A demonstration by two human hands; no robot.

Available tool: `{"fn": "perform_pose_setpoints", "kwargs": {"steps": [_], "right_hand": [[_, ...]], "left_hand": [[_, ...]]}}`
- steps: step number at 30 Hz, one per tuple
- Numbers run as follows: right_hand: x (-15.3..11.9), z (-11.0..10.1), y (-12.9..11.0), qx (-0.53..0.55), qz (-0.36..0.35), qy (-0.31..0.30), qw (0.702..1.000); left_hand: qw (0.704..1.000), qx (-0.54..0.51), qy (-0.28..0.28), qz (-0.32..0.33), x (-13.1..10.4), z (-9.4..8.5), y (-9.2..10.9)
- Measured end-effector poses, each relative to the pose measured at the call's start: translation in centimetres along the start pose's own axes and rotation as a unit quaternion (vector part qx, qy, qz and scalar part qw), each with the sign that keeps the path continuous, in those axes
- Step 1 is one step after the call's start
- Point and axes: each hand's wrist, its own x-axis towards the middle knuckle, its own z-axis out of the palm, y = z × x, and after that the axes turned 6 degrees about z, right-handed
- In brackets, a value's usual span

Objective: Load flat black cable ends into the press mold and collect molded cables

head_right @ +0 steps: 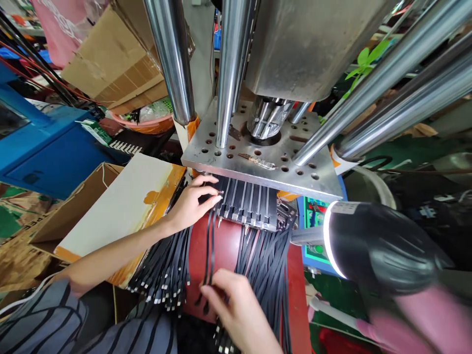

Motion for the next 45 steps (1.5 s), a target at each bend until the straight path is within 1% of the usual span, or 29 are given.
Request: {"fn": "perform_pose_setpoints", "kwargs": {"steps": [2,4,6,7,8,9,11,13,14,17,21,23,25,27,30,33,35,36,37,39,40,42,43,44,45], "right_hand": [[2.0,-4.2,-1.3,-0.039,-0.027,0.056,0.997],[4.9,-7.8,-2.5,-0.059,-0.034,0.106,0.992],[8.2,-10.1,-3.1,-0.060,-0.035,0.129,0.989],[9.8,-10.7,-3.2,-0.058,-0.038,0.133,0.989],[11.1,-11.1,-3.3,-0.057,-0.041,0.133,0.989],[12.2,-11.2,-3.3,-0.061,-0.043,0.131,0.988],[13.8,-11.4,-3.0,-0.080,-0.043,0.131,0.987],[14.7,-11.4,-2.6,-0.102,-0.040,0.132,0.985],[15.0,-11.5,-2.4,-0.112,-0.041,0.139,0.983],[15.6,-11.7,-1.8,-0.124,-0.055,0.168,0.976],[16.2,-11.6,-1.1,-0.115,-0.099,0.184,0.971],[16.2,-11.4,-0.8,-0.080,-0.105,0.195,0.972],[16.0,-11.2,-0.6,-0.041,-0.092,0.195,0.976],[15.8,-11.1,-0.5,-0.024,-0.078,0.189,0.979],[15.8,-11.1,-0.7,-0.037,-0.069,0.197,0.977],[15.6,-10.9,-0.9,-0.064,-0.060,0.245,0.965],[14.7,-10.5,-1.0,-0.092,-0.053,0.295,0.950],[13.9,-10.2,-1.0,-0.121,-0.063,0.310,0.941],[13.0,-9.9,-1.0,-0.161,-0.081,0.314,0.932],[11.2,-9.1,-1.0,-0.274,-0.117,0.296,0.908],[10.6,-8.7,-1.0,-0.338,-0.121,0.284,0.889],[10.1,-8.1,-1.2,-0.445,-0.092,0.271,0.848],[10.3,-8.0,-1.4,-0.480,-0.070,0.273,0.831],[10.8,-8.0,-1.5,-0.501,-0.050,0.276,0.819],[11.6,-8.2,-1.7,-0.506,-0.036,0.280,0.815]], "left_hand": [[0.999,0.025,-0.002,-0.021,1.4,1.2,-2.0],[0.998,0.028,0.017,-0.046,2.3,1.9,-3.2],[0.997,0.039,0.044,-0.043,2.2,1.8,-3.5],[0.997,0.051,0.046,-0.024,1.9,1.6,-3.3],[0.998,0.063,0.032,0.007,1.3,1.1,-3.1],[0.996,0.073,0.003,0.048,0.6,0.6,-2.8],[0.982,0.095,-0.080,0.141,-0.9,-0.5,-2.4],[0.955,0.123,-0.155,0.220,-2.0,-1.4,-2.3],[0.942,0.139,-0.178,0.248,-2.3,-1.6,-2.4],[0.916,0.180,-0.205,0.292,-2.4,-1.7,-3.0],[0.895,0.219,-0.222,0.319,-2.1,-1.0,-3.1],[0.893,0.235,-0.225,0.311,-2.2,-0.7,-2.7],[0.897,0.250,-0.225,0.286,-2.5,-0.4,-2.2],[0.901,0.258,-0.224,0.268,-2.8,-0.2,-1.7],[0.908,0.256,-0.213,0.255,-3.4,0.4,-1.1],[0.916,0.275,-0.195,0.218,-4.2,1.3,-0.4],[0.909,0.312,-0.194,0.195,-4.7,1.9,0.4],[0.903,0.331,-0.200,0.188,-4.9,2.2,0.8],[0.897,0.345,-0.207,0.183,-4.9,2.3,1.2],[0.891,0.353,-0.226,0.175,-4.6,2.3,1.8],[0.892,0.347,-0.235,0.167,-4.2,2.2,1.9],[0.899,0.331,-0.248,0.145,-2.8,1.8,2.0],[0.902,0.323,-0.252,0.133,-1.8,1.6,1.8],[0.905,0.317,-0.255,0.122,-0.8,1.5,1.5],[0.908,0.312,-0.257,0.112,0.3,1.4,1.2]]}}
